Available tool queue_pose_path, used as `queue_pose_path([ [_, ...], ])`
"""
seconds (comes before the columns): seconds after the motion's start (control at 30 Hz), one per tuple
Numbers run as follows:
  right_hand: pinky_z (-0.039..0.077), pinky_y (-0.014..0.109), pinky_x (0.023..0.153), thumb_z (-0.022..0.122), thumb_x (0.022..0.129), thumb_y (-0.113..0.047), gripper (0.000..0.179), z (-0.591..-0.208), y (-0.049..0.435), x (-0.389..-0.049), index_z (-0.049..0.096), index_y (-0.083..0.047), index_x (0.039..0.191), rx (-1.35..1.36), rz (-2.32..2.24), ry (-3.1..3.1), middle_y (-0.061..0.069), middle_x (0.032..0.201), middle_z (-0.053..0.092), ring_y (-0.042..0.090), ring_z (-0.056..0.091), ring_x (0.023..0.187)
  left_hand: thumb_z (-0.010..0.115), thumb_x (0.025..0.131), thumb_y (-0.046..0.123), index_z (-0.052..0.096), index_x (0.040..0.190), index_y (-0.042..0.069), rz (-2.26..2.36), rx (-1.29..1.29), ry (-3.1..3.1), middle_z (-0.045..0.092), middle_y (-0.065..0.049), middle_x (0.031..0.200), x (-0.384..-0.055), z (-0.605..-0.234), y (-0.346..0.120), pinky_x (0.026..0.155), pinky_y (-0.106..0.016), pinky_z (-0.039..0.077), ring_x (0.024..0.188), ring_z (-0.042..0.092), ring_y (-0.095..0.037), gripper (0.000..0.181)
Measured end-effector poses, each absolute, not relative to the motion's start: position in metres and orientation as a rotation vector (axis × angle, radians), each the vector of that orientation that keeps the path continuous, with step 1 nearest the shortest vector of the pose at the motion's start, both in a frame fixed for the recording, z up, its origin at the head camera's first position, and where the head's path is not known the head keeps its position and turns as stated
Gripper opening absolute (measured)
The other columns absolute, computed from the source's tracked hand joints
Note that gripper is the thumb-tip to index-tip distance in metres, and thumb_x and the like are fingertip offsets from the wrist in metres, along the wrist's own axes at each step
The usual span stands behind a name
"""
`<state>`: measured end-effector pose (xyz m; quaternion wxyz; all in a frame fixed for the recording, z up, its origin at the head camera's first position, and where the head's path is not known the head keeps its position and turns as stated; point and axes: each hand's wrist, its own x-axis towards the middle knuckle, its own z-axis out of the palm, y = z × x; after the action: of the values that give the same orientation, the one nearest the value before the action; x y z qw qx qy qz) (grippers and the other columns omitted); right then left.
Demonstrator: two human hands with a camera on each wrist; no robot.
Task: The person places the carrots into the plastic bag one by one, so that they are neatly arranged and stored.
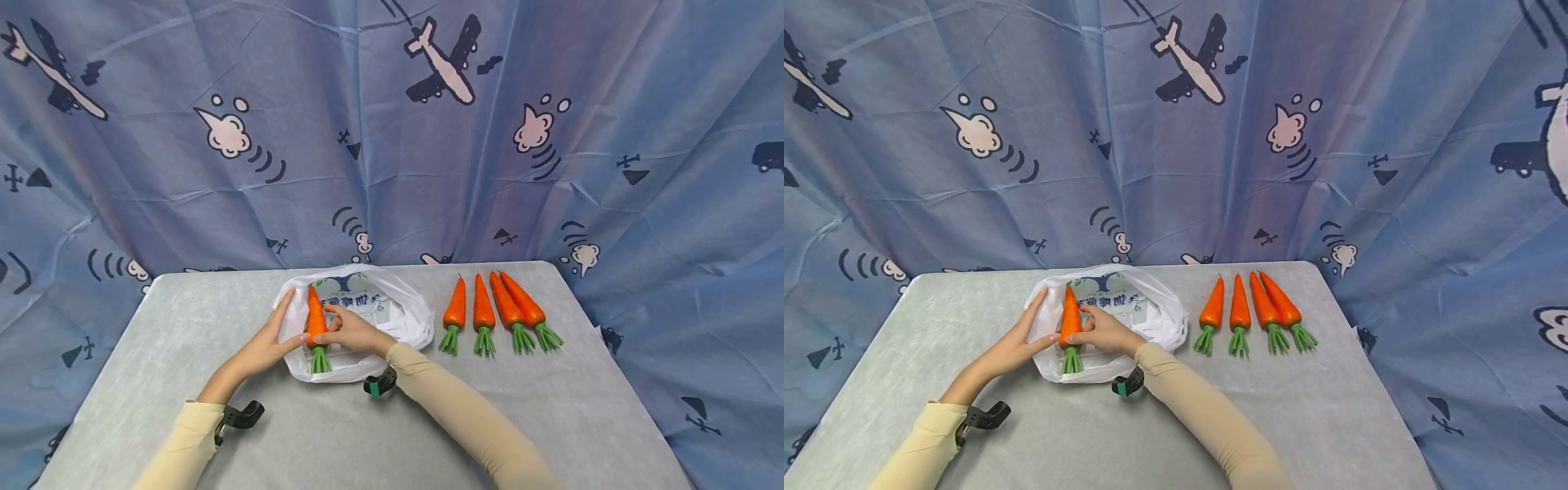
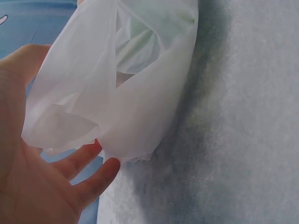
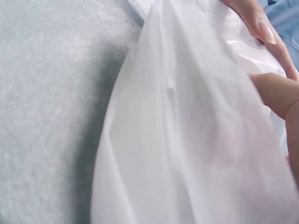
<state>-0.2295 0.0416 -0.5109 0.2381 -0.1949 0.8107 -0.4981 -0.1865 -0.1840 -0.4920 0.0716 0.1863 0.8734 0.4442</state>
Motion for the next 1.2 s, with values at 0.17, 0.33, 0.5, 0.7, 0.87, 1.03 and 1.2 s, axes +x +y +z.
queue_pose_path([
  [0.17, 0.036, 0.019, 0.058, 0.073, 0.088, -0.028, 0.073, -0.5118, 0.0419, -0.2290, 0.039, -0.008, 0.150, -0.550, -1.354, 2.214, -0.003, 0.075, 0.057, 0.009, 0.046, 0.063, 0.064, 0.095, 0.034, -0.006, 0.160, 0.029, 1.338, 0.556, 2.627, 0.000, -0.020, 0.167, -0.1861, -0.4914, -0.1834, 0.115, -0.071, 0.021, 0.151, 0.012, -0.048, 0.096],
  [0.33, 0.035, 0.019, 0.057, 0.073, 0.088, -0.030, 0.072, -0.5120, 0.0408, -0.2283, 0.041, -0.009, 0.149, -0.563, -1.331, 2.241, -0.003, 0.075, 0.058, 0.009, 0.046, 0.063, 0.065, 0.095, 0.033, -0.006, 0.160, 0.028, 1.345, 0.562, 2.622, 0.000, -0.021, 0.167, -0.1845, -0.4911, -0.1836, 0.114, -0.071, 0.023, 0.150, 0.013, -0.049, 0.096],
  [0.5, 0.034, 0.019, 0.056, 0.071, 0.090, -0.030, 0.070, -0.5101, 0.0404, -0.2268, 0.041, -0.009, 0.150, -0.575, -1.304, 2.268, -0.003, 0.073, 0.058, 0.009, 0.045, 0.061, 0.065, 0.095, 0.032, -0.005, 0.160, 0.028, 1.358, 0.566, 2.610, -0.001, -0.020, 0.167, -0.1837, -0.4909, -0.1839, 0.114, -0.071, 0.023, 0.151, 0.013, -0.049, 0.096],
  [0.7, 0.034, 0.019, 0.055, 0.071, 0.091, -0.030, 0.069, -0.5102, 0.0402, -0.2267, 0.042, -0.009, 0.150, -0.572, -1.294, 2.274, -0.004, 0.073, 0.057, 0.008, 0.044, 0.060, 0.065, 0.095, 0.033, -0.005, 0.160, 0.028, 1.363, 0.561, 2.611, 0.000, -0.020, 0.167, -0.1827, -0.4904, -0.1845, 0.114, -0.071, 0.023, 0.151, 0.013, -0.048, 0.096],
  [0.87, 0.033, 0.019, 0.053, 0.072, 0.090, -0.030, 0.070, -0.5102, 0.0398, -0.2271, 0.042, -0.008, 0.149, -0.559, -1.289, 2.277, -0.004, 0.072, 0.056, 0.008, 0.043, 0.058, 0.065, 0.095, 0.032, -0.005, 0.160, 0.027, 1.362, 0.563, 2.609, -0.001, -0.020, 0.167, -0.1825, -0.4909, -0.1844, 0.115, -0.071, 0.022, 0.151, 0.013, -0.048, 0.096],
  [1.03, 0.033, 0.019, 0.053, 0.072, 0.090, -0.031, 0.070, -0.5096, 0.0400, -0.2270, 0.041, -0.009, 0.150, -0.556, -1.273, 2.281, -0.005, 0.070, 0.056, 0.008, 0.042, 0.057, 0.065, 0.095, 0.032, -0.005, 0.160, 0.025, 1.362, 0.566, 2.608, -0.001, -0.020, 0.167, -0.1817, -0.4904, -0.1842, 0.115, -0.071, 0.021, 0.151, 0.012, -0.049, 0.095],
  [1.2, 0.033, 0.018, 0.052, 0.072, 0.090, -0.031, 0.071, -0.5091, 0.0405, -0.2280, 0.042, -0.008, 0.149, -0.560, -1.281, 2.285, -0.005, 0.069, 0.056, 0.007, 0.043, 0.057, 0.065, 0.095, 0.032, -0.005, 0.160, 0.026, 1.362, 0.564, 2.607, -0.001, -0.020, 0.167, -0.1814, -0.4896, -0.1839, 0.115, -0.071, 0.021, 0.151, 0.013, -0.049, 0.096],
])
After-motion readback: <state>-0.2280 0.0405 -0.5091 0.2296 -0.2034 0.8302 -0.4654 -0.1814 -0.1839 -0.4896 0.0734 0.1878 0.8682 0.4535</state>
